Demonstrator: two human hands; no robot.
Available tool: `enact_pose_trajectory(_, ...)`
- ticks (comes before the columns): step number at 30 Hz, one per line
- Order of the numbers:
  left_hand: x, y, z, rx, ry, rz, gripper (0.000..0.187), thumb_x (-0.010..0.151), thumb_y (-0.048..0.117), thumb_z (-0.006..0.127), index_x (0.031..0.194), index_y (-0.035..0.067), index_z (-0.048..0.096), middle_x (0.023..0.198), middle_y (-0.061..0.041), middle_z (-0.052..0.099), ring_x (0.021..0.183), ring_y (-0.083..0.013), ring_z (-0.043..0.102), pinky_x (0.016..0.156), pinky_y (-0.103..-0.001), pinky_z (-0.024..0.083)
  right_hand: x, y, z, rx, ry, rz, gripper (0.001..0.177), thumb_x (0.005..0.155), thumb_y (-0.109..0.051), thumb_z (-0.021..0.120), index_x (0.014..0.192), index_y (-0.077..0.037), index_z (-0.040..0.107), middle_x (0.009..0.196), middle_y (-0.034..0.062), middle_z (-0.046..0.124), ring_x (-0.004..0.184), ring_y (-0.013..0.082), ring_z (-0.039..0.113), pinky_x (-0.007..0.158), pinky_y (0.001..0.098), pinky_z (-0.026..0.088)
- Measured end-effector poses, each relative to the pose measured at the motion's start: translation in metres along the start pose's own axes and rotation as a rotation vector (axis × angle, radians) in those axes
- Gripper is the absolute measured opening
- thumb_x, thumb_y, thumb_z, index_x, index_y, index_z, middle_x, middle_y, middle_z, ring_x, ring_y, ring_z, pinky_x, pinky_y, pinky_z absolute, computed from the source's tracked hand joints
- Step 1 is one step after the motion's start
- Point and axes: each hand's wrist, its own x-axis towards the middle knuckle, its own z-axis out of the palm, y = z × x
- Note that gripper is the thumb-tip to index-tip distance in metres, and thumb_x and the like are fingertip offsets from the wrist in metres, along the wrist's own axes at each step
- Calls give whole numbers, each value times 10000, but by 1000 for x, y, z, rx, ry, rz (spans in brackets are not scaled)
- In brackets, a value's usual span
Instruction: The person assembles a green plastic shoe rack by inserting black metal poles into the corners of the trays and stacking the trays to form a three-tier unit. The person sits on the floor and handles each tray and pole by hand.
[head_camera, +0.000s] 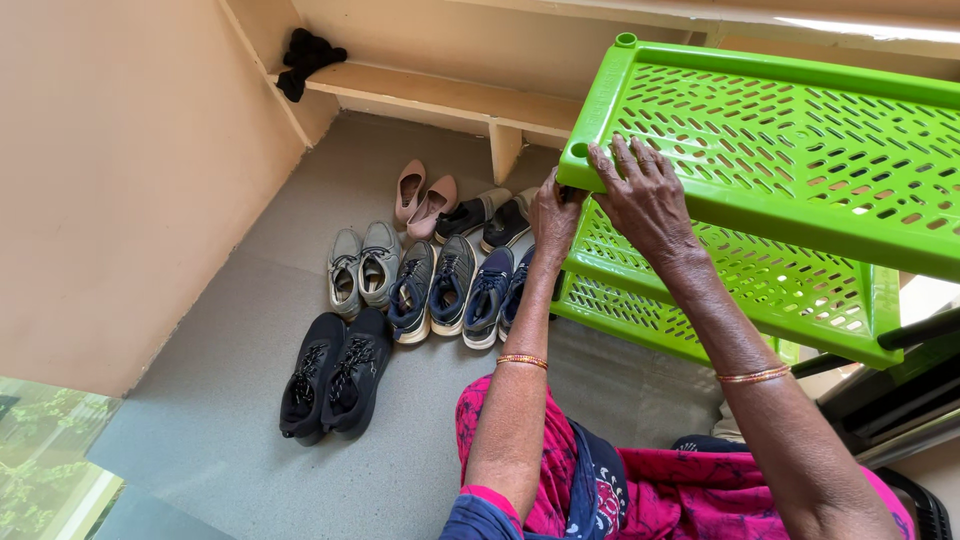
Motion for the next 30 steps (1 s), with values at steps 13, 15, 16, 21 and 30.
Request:
enact_pose_trajectory(13, -5, 20, -10, -42, 0, -28, 348, 905, 364, 749, 1121, 110, 653, 903, -119, 760, 840, -330, 759, 731, -444, 558, 9, 7, -6, 44, -4, 11, 594, 874, -309, 796, 1412, -107, 643, 1365, 189, 672, 1248, 363, 647, 1050, 470, 542)
enact_pose_trajectory(15, -5, 16, -5, -26, 4, -8, 329, 910, 348, 741, 1119, 109, 653, 909, -123, 757, 845, -343, 750, 727, -452, 554, 11, -3, -14, 54, 39, 45, 586, 828, -297, 800, 1353, -74, 666, 1319, 194, 691, 1202, 380, 675, 1013, 475, 549)
enact_pose_trajectory(16, -5, 12, -4, -3, 9, 2, 312, 918, 333, 732, 1120, 109, 655, 912, -127, 756, 856, -356, 741, 725, -459, 549, 6, -13, -17, 88, 82, 67, 523, 866, -266, 787, 1340, -79, 666, 1322, 184, 695, 1203, 370, 685, 1018, 462, 553)
enact_pose_trajectory(21, -1, -6, 1, -13, -53, -21, 355, 911, 350, 760, 1123, 107, 611, 850, -149, 731, 841, -388, 729, 704, -480, 560, -46, -74, -17, 557, 165, 559, 186, 1059, -180, 720, 1239, -129, 727, 1231, 78, 767, 1108, 214, 775, 1001, 344, 602)
enact_pose_trajectory(30, 3, 45, -26, 168, 65, 296, 946, 753, 229, 848, 1536, 186, 319, 1469, -187, 510, 1351, -393, 527, 1099, -474, 475, -49, -53, 12, 1751, 296, 1208, 329, 972, -209, 696, 1242, -34, 630, 1200, 86, 732, 1089, 166, 716, 949, 318, 599)
